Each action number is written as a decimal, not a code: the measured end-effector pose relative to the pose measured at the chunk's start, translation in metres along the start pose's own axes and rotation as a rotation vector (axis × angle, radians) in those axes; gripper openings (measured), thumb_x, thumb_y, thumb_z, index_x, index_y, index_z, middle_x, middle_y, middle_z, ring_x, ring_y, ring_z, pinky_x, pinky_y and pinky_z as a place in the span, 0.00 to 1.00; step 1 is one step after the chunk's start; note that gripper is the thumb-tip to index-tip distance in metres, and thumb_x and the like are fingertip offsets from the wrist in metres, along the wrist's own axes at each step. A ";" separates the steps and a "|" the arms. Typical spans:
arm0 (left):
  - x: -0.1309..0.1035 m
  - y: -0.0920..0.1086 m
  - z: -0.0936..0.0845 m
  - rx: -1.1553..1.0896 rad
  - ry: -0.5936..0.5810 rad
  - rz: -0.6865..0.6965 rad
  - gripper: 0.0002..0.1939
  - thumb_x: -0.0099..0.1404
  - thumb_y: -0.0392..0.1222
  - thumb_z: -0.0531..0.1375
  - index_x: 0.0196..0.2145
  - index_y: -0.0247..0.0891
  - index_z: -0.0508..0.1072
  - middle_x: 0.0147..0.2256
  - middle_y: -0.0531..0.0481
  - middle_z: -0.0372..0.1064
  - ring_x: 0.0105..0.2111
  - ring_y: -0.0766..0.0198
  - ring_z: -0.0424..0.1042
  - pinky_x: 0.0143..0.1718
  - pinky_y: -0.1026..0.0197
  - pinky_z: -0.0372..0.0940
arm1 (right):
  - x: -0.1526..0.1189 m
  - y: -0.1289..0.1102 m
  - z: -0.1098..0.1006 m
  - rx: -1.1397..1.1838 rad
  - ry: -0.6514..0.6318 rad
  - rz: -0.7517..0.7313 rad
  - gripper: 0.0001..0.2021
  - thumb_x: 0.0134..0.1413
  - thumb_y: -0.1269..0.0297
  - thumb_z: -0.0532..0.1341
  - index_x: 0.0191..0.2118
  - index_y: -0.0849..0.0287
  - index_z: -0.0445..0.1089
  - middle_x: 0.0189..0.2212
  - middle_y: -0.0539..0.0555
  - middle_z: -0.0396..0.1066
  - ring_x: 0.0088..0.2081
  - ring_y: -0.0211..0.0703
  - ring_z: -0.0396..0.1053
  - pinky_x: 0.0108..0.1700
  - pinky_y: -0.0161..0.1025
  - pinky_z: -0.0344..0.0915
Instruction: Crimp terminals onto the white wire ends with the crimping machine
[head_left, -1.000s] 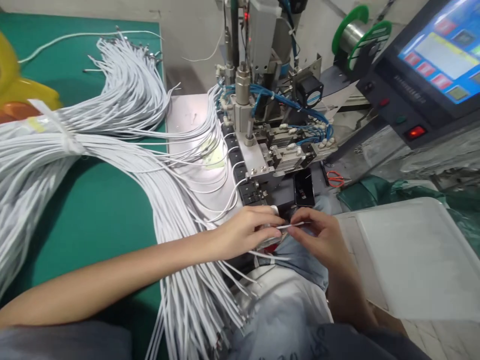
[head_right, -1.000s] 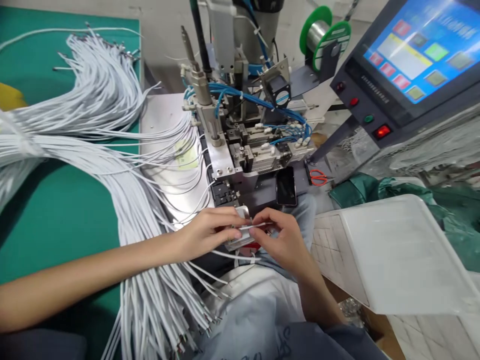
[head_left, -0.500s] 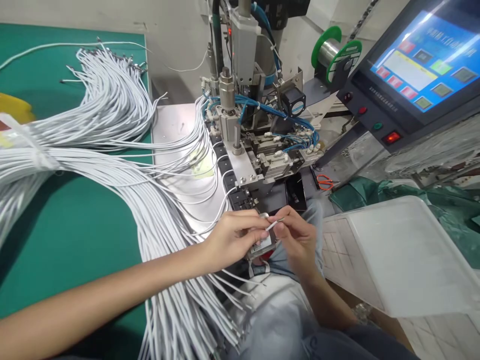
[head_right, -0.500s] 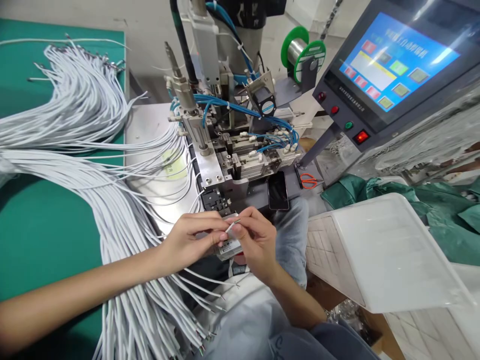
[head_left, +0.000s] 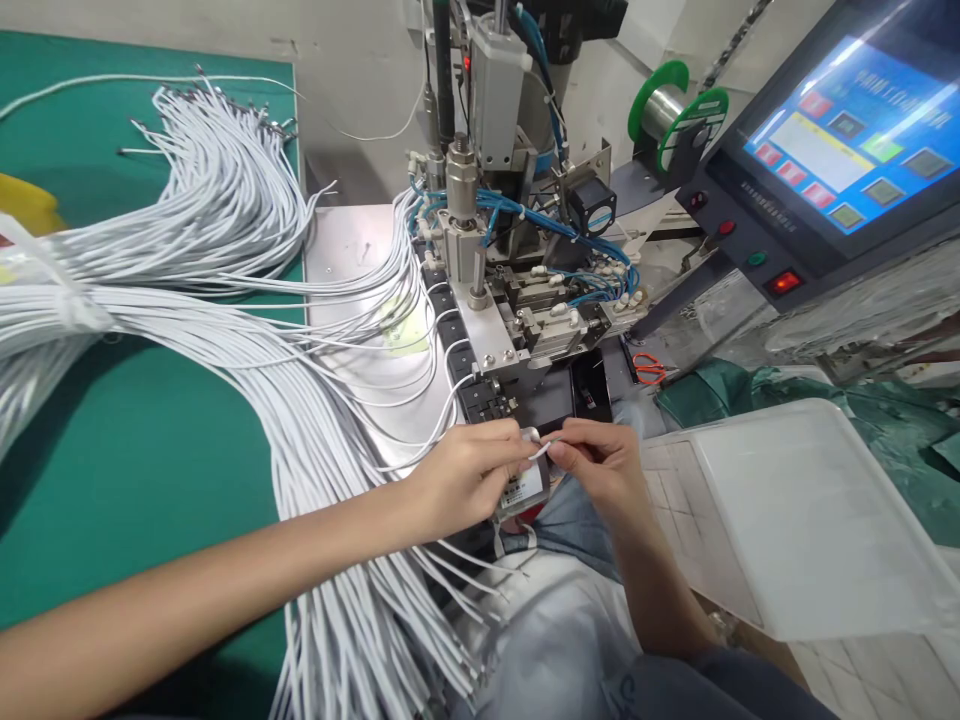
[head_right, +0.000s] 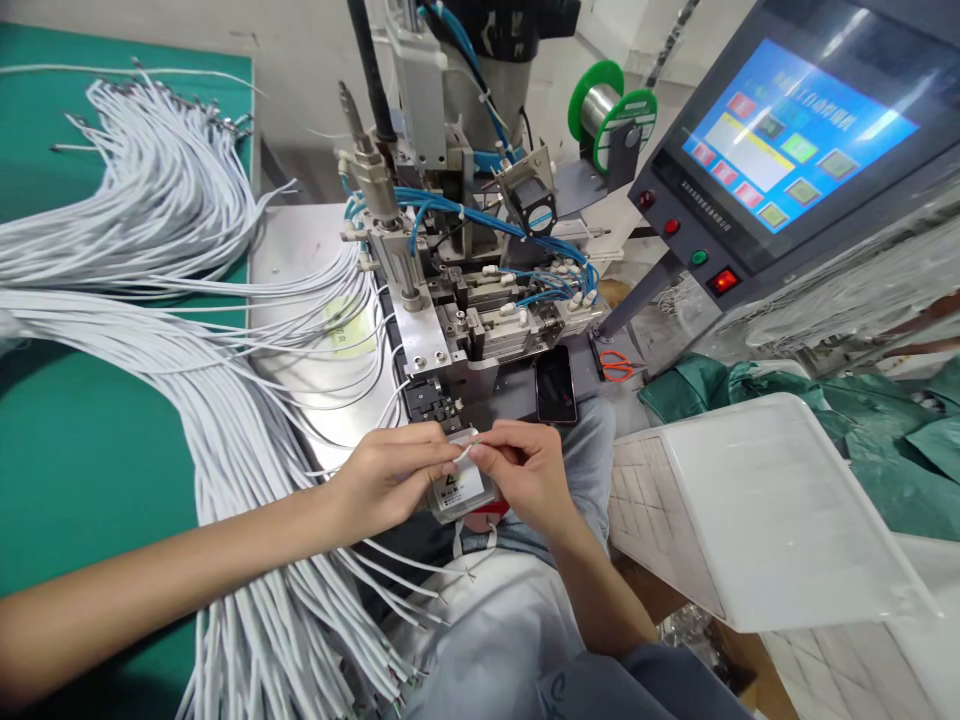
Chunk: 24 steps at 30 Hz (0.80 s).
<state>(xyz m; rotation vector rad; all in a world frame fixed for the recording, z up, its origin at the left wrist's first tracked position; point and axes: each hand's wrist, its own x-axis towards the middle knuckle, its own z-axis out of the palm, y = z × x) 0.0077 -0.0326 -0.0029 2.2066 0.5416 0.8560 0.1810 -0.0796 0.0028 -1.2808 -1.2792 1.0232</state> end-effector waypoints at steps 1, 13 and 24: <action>0.000 0.000 0.000 -0.006 0.015 0.013 0.10 0.64 0.31 0.51 0.33 0.34 0.73 0.24 0.50 0.64 0.24 0.70 0.63 0.24 0.69 0.58 | -0.002 0.002 0.004 0.040 0.016 -0.005 0.05 0.46 0.67 0.63 0.25 0.60 0.77 0.15 0.45 0.54 0.19 0.31 0.50 0.20 0.32 0.47; 0.008 0.010 -0.016 0.939 -0.066 0.366 0.10 0.65 0.28 0.47 0.32 0.31 0.67 0.25 0.51 0.59 0.23 0.65 0.59 0.22 0.62 0.57 | -0.003 0.001 0.013 -0.491 0.125 -0.287 0.08 0.51 0.72 0.58 0.23 0.63 0.68 0.16 0.44 0.50 0.19 0.30 0.49 0.22 0.33 0.48; 0.007 -0.008 -0.012 0.324 -0.109 0.029 0.13 0.66 0.34 0.49 0.30 0.34 0.72 0.24 0.52 0.60 0.22 0.71 0.60 0.22 0.68 0.55 | 0.008 0.008 0.012 -0.206 0.064 -0.160 0.12 0.52 0.69 0.58 0.19 0.61 0.66 0.15 0.44 0.46 0.19 0.31 0.47 0.22 0.34 0.46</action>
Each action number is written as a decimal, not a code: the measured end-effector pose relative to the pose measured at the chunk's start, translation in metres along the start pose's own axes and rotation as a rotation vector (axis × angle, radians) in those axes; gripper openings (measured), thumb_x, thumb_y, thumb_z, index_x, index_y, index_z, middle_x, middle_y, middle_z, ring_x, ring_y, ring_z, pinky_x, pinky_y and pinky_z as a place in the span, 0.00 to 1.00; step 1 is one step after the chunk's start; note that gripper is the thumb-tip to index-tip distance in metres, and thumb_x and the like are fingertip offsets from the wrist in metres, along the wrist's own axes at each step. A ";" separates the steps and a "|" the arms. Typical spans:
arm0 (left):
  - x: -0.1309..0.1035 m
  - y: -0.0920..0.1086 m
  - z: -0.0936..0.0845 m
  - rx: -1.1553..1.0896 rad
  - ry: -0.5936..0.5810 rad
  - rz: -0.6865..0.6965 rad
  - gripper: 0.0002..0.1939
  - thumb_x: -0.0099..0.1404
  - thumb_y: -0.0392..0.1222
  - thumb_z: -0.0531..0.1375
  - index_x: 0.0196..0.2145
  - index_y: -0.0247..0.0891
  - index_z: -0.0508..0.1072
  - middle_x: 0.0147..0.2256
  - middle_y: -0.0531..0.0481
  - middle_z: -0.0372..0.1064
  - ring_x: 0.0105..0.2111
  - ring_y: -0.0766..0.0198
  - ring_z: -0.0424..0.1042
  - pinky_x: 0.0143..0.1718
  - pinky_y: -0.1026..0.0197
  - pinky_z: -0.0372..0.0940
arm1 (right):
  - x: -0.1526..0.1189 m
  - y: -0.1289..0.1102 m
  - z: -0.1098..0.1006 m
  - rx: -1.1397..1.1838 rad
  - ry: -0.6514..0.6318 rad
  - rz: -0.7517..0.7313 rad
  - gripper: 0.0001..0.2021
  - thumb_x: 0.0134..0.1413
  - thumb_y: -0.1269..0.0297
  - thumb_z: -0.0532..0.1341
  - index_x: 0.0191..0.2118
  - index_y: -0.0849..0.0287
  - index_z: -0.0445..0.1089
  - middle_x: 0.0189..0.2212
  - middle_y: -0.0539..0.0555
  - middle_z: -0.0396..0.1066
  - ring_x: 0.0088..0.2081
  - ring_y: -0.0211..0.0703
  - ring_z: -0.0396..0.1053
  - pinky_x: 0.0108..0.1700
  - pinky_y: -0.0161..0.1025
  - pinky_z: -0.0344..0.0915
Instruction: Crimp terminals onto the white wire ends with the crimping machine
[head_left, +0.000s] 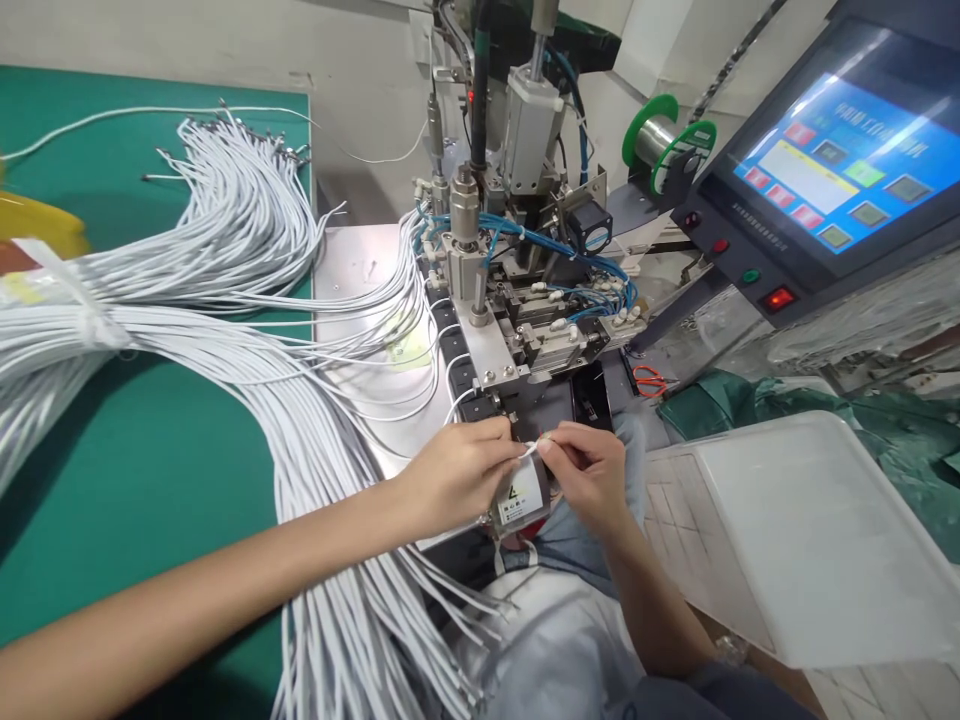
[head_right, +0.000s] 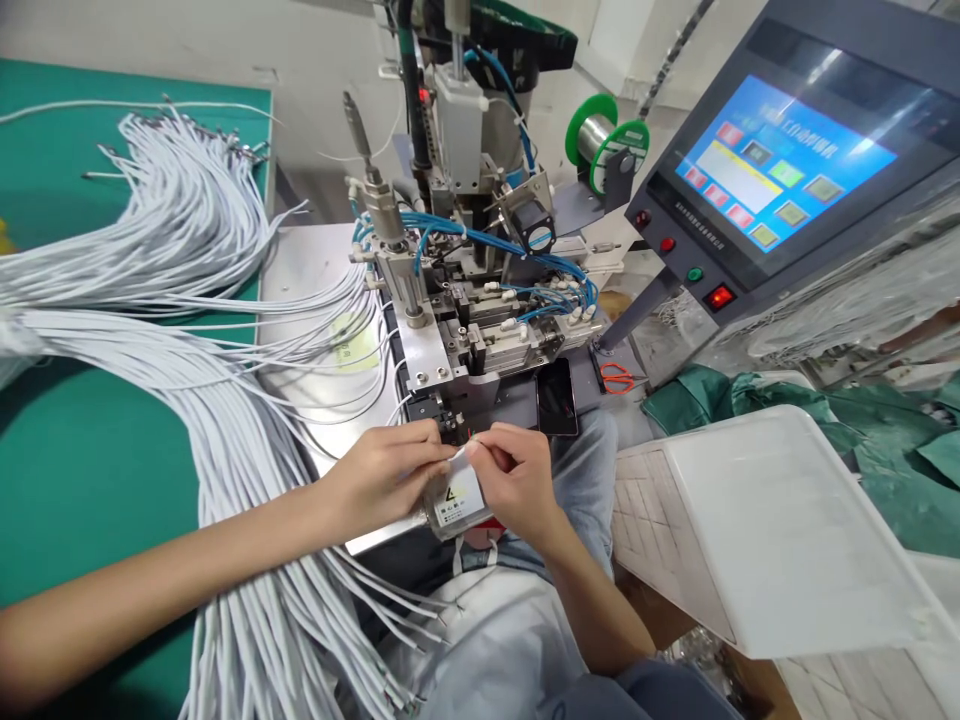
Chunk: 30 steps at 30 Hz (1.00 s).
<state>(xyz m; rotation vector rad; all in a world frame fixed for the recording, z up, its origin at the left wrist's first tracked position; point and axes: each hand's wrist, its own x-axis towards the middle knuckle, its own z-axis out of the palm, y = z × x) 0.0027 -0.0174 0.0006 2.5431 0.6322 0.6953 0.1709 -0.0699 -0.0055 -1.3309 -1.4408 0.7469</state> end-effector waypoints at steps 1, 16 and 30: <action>0.000 0.001 0.001 -0.089 -0.003 -0.027 0.12 0.65 0.34 0.50 0.30 0.34 0.72 0.24 0.53 0.60 0.23 0.71 0.61 0.23 0.68 0.56 | -0.001 0.000 0.002 0.020 0.028 0.008 0.11 0.52 0.68 0.58 0.20 0.61 0.67 0.15 0.44 0.46 0.19 0.31 0.47 0.22 0.34 0.46; 0.003 0.001 0.001 -0.189 0.060 -0.159 0.11 0.63 0.33 0.52 0.29 0.34 0.73 0.23 0.53 0.60 0.24 0.70 0.61 0.25 0.68 0.57 | 0.006 0.008 0.000 -0.259 0.103 -0.202 0.09 0.51 0.69 0.60 0.39 0.55 0.71 0.29 0.51 0.63 0.27 0.36 0.60 0.27 0.35 0.59; 0.001 0.003 0.000 -0.202 0.140 -0.191 0.09 0.65 0.34 0.52 0.35 0.35 0.72 0.24 0.53 0.62 0.25 0.70 0.63 0.26 0.68 0.59 | 0.008 0.008 0.013 0.214 0.114 0.101 0.06 0.54 0.66 0.57 0.28 0.58 0.65 0.29 0.51 0.62 0.29 0.36 0.62 0.27 0.34 0.59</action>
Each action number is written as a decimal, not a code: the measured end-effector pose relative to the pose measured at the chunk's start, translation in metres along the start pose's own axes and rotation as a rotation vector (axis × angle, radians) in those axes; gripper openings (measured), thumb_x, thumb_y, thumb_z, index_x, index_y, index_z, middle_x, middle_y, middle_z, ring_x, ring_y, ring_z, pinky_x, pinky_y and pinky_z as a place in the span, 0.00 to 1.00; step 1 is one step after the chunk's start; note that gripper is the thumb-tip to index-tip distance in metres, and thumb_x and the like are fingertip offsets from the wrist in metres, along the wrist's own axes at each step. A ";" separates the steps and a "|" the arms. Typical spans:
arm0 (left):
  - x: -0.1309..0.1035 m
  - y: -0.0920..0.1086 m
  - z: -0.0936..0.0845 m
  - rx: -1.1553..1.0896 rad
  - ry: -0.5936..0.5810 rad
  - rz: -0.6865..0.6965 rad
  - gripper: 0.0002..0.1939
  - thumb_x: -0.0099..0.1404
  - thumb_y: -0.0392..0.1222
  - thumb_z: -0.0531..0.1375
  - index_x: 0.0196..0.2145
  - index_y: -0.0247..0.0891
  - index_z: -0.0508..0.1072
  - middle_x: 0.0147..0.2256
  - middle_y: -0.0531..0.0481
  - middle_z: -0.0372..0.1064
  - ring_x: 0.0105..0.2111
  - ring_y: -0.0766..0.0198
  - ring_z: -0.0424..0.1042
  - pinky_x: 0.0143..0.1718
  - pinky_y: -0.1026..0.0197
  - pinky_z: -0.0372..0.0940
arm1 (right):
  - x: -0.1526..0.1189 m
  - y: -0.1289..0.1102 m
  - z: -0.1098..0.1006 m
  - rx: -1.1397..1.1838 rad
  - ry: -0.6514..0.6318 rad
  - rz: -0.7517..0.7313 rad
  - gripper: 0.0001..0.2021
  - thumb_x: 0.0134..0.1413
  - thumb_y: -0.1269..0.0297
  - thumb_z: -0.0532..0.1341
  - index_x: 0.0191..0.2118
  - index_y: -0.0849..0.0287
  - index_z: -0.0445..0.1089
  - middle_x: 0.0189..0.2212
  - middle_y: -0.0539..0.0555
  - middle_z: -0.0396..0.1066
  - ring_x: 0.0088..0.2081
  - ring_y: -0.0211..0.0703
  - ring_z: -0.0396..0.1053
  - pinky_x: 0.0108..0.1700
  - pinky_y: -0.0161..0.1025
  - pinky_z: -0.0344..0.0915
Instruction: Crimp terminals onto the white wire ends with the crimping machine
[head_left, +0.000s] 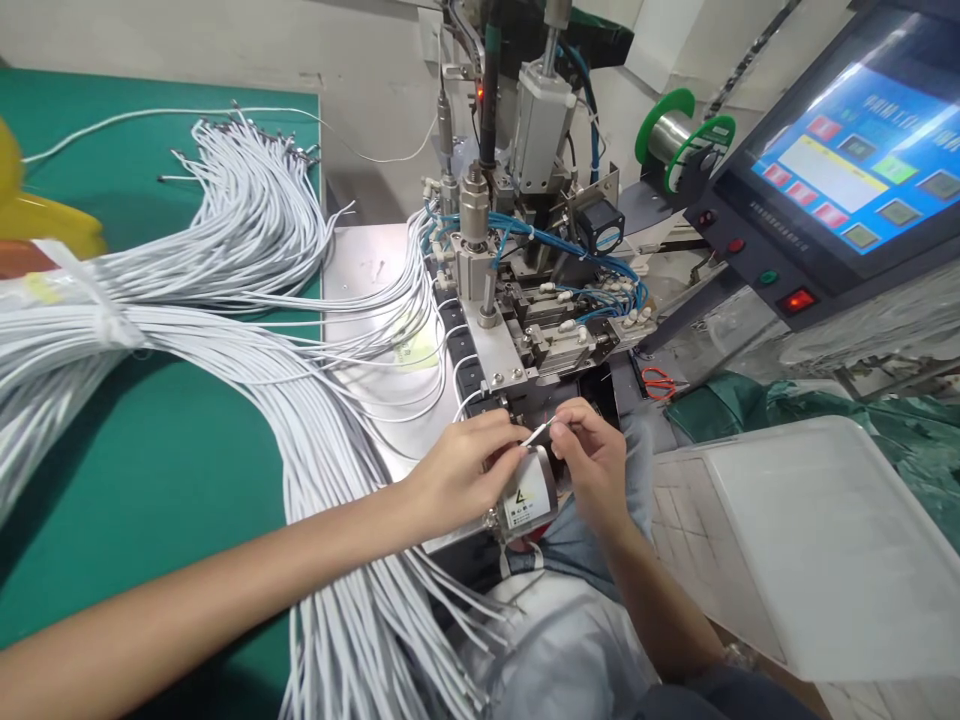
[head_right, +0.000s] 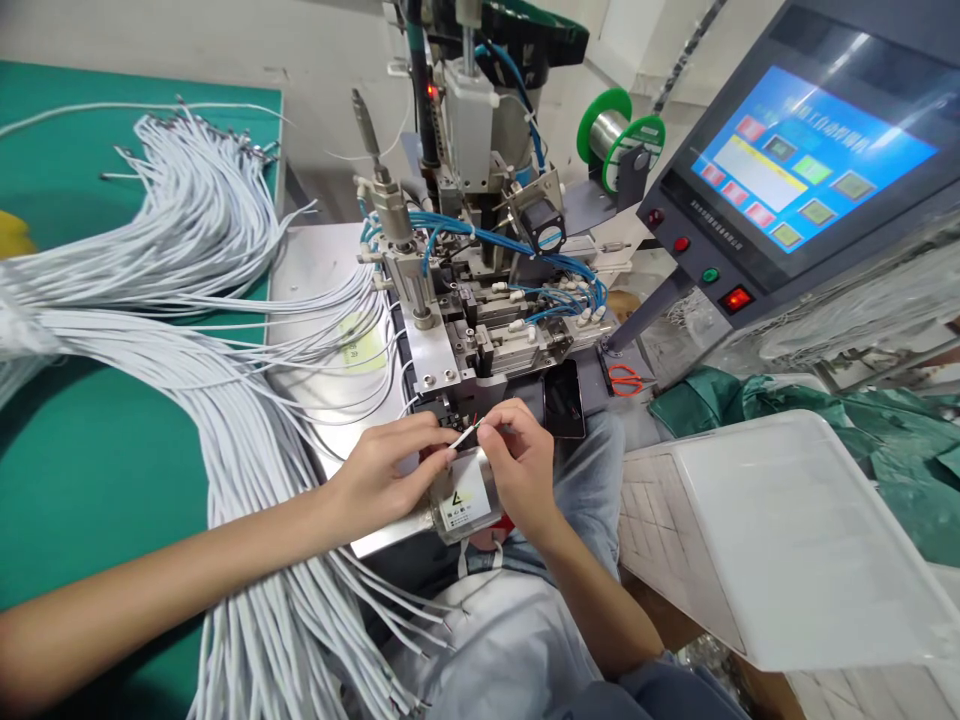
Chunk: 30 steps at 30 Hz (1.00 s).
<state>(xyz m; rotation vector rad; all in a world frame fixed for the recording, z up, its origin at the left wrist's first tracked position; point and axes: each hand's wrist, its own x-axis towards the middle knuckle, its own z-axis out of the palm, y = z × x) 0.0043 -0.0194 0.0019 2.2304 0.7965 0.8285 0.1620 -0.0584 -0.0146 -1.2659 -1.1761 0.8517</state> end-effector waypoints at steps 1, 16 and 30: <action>0.000 0.000 0.000 -0.002 0.004 0.005 0.09 0.65 0.34 0.52 0.35 0.35 0.72 0.24 0.53 0.62 0.25 0.70 0.63 0.26 0.68 0.59 | 0.000 -0.001 0.000 0.026 -0.003 0.021 0.06 0.53 0.66 0.57 0.27 0.59 0.65 0.28 0.50 0.62 0.28 0.36 0.62 0.27 0.34 0.59; 0.001 -0.003 -0.003 0.016 -0.081 0.031 0.11 0.67 0.35 0.50 0.36 0.34 0.72 0.25 0.52 0.61 0.26 0.69 0.63 0.27 0.68 0.59 | 0.011 -0.003 -0.007 -0.015 -0.097 -0.016 0.05 0.51 0.69 0.57 0.25 0.58 0.67 0.29 0.52 0.65 0.33 0.39 0.64 0.29 0.33 0.61; 0.006 -0.017 -0.004 0.566 -0.409 -0.041 0.18 0.62 0.28 0.47 0.49 0.32 0.66 0.33 0.47 0.63 0.24 0.67 0.66 0.26 0.65 0.64 | 0.026 0.046 -0.003 -0.173 -0.259 0.102 0.06 0.52 0.67 0.55 0.27 0.60 0.66 0.26 0.49 0.65 0.29 0.37 0.63 0.31 0.33 0.59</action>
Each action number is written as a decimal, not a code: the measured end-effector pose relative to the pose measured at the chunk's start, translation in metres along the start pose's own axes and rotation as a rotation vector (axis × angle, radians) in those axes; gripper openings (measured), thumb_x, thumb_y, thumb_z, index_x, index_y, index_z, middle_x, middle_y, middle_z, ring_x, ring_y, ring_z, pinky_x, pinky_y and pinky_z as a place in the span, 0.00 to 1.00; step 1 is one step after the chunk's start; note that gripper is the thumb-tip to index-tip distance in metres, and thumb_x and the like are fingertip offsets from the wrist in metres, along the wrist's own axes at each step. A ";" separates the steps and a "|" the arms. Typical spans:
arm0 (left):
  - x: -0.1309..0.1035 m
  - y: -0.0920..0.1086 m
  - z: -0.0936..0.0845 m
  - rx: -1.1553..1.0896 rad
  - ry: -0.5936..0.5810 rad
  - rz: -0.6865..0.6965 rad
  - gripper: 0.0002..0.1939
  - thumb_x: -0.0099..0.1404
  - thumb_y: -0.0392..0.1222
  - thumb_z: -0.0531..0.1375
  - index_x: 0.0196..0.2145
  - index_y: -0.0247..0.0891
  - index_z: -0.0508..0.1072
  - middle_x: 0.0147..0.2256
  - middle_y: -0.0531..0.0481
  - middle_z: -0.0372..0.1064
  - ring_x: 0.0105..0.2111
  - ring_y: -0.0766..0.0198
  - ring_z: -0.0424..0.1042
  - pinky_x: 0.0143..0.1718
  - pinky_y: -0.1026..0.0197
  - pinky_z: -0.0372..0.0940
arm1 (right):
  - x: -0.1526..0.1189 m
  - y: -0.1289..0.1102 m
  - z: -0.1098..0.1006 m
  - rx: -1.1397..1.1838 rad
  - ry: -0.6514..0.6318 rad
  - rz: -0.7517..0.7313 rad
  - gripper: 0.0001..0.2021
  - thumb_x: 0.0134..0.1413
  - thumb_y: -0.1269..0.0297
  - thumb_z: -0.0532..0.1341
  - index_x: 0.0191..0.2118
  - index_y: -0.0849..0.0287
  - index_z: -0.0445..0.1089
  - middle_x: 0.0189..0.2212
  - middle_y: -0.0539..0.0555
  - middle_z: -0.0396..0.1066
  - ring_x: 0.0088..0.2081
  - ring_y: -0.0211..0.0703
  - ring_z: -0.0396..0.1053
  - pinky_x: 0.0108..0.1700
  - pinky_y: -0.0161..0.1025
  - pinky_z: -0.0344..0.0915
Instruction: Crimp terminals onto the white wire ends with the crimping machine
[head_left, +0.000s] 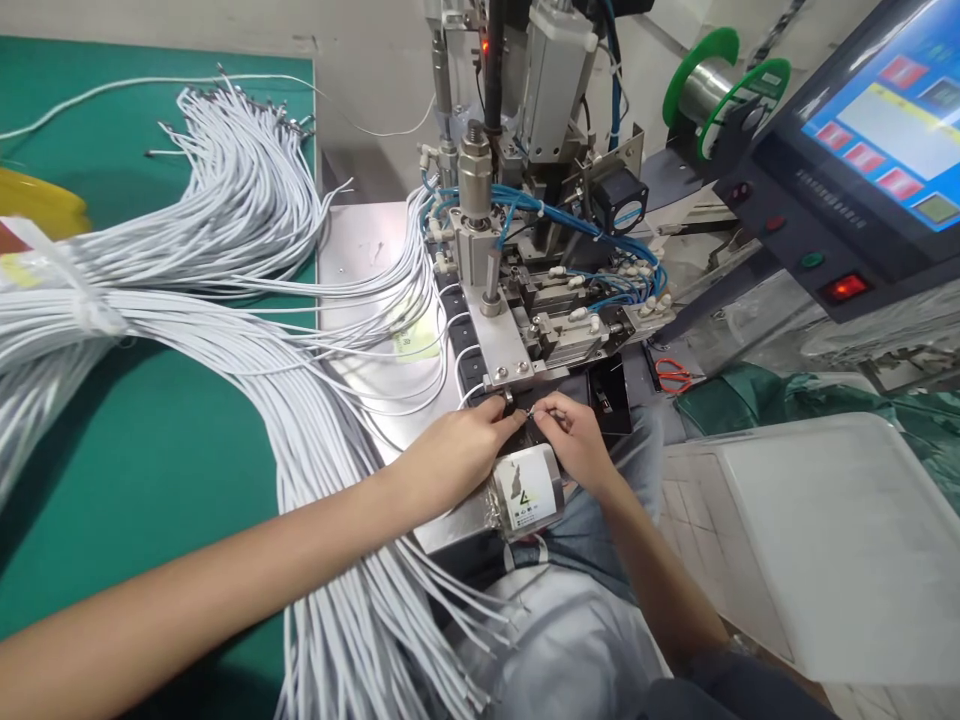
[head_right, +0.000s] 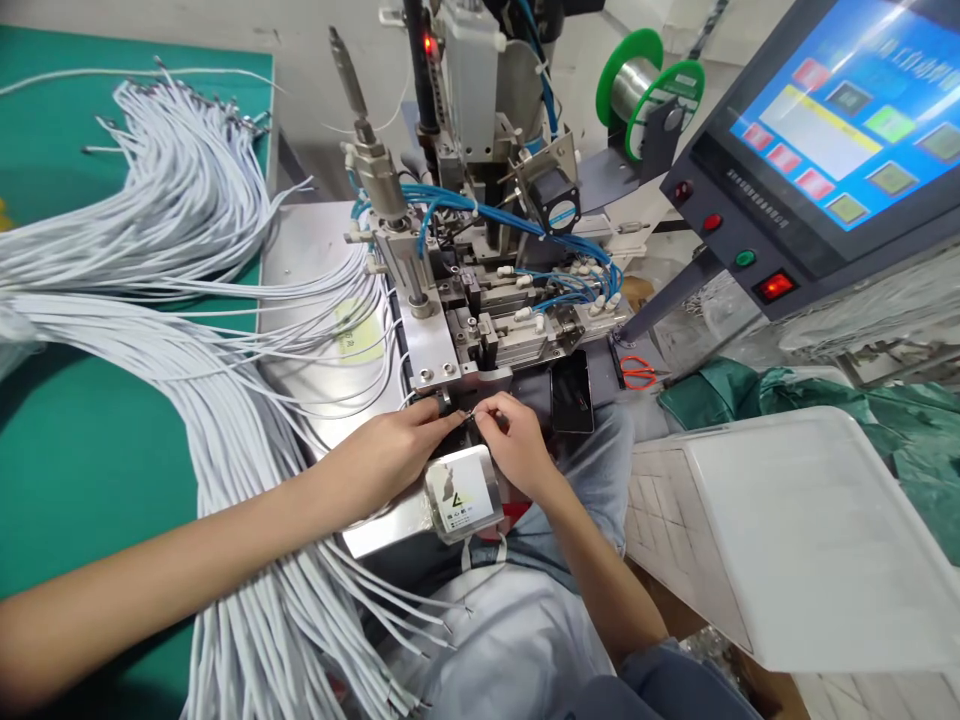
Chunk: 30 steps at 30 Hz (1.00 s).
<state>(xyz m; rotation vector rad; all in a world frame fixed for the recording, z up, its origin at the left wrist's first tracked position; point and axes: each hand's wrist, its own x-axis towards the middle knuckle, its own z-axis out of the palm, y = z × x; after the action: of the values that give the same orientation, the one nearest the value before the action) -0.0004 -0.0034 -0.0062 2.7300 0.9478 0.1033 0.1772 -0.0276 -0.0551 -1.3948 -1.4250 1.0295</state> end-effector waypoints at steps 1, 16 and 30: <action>0.000 0.000 0.000 0.001 -0.006 0.001 0.19 0.62 0.28 0.47 0.49 0.33 0.66 0.33 0.47 0.64 0.24 0.67 0.66 0.26 0.65 0.64 | 0.000 0.000 0.001 0.012 0.005 0.021 0.06 0.51 0.67 0.56 0.26 0.60 0.66 0.25 0.49 0.65 0.29 0.37 0.63 0.31 0.34 0.59; -0.002 -0.003 0.002 0.109 -0.083 -0.005 0.22 0.59 0.29 0.50 0.51 0.35 0.65 0.33 0.48 0.64 0.23 0.66 0.66 0.24 0.63 0.61 | 0.009 -0.005 0.000 0.208 -0.067 0.245 0.06 0.44 0.64 0.58 0.22 0.60 0.66 0.17 0.45 0.59 0.21 0.33 0.56 0.24 0.33 0.54; -0.001 -0.004 0.001 0.187 -0.034 0.067 0.21 0.58 0.28 0.51 0.51 0.34 0.66 0.34 0.47 0.64 0.23 0.64 0.67 0.23 0.61 0.60 | 0.008 -0.004 0.002 0.216 -0.006 0.217 0.07 0.45 0.62 0.59 0.24 0.60 0.67 0.18 0.45 0.60 0.21 0.33 0.56 0.25 0.33 0.55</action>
<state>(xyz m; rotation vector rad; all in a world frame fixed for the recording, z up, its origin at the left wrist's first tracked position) -0.0034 -0.0006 -0.0083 2.9248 0.8990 -0.0207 0.1739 -0.0196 -0.0517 -1.4076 -1.1457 1.2859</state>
